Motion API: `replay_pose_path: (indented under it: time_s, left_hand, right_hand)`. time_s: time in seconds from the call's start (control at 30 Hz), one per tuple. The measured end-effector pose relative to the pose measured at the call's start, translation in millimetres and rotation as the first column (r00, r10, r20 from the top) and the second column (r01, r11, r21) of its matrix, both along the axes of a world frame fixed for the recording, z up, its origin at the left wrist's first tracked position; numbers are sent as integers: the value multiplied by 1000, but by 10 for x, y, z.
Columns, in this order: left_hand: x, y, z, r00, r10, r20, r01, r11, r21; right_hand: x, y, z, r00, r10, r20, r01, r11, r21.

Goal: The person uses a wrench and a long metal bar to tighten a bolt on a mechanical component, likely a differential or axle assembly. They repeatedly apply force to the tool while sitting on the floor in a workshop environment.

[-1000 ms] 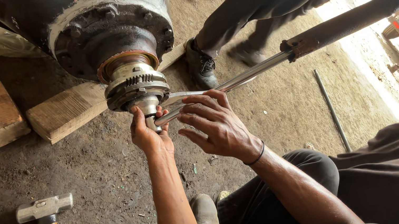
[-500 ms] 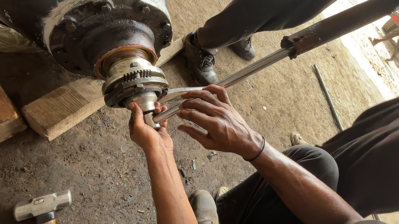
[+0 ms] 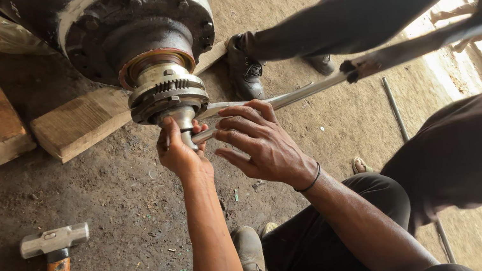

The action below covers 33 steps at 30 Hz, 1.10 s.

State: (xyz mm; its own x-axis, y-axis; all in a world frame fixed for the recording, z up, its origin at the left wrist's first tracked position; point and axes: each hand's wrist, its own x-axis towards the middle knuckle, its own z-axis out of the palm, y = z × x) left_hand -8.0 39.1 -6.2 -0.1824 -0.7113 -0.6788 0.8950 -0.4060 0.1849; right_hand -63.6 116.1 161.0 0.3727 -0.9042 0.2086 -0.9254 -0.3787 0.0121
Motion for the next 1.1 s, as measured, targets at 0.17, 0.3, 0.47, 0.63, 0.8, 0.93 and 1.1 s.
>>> replay_pose_path:
  time_s: [0.17, 0.3, 0.47, 0.63, 0.8, 0.93, 1.1]
  left_hand:
    - [-23, 6, 46, 981, -68, 183, 66, 998, 16]
    - [-29, 27, 5, 975, -4, 222, 15, 999, -45]
    - [-96, 3, -69, 979, 25, 200, -18, 999, -37]
    - [-158, -20, -81, 985, 107, 136, -100, 993, -57]
    - [-130, -11, -67, 987, 84, 137, -75, 995, -67]
    - [-127, -3, -71, 988, 85, 130, -77, 995, -70]
    - [-145, -17, -94, 981, 130, 143, -112, 985, -129]
  right_hand:
    - [31, -48, 23, 1000, -16, 0, 16, 1000, 9]
    - [60, -90, -40, 1000, 15, 5, -15, 1000, 1]
    - [18, -117, -127, 1000, -4, -20, 5, 998, 58]
    - [-59, -124, -122, 1000, -7, -19, 7, 999, 51]
    - [-19, -110, -103, 1000, -7, 7, 6, 999, 45]
    - [-1, -98, -92, 1000, -26, 10, 25, 998, 66]
    - [-15, -103, -127, 999, -35, 12, 34, 996, 78]
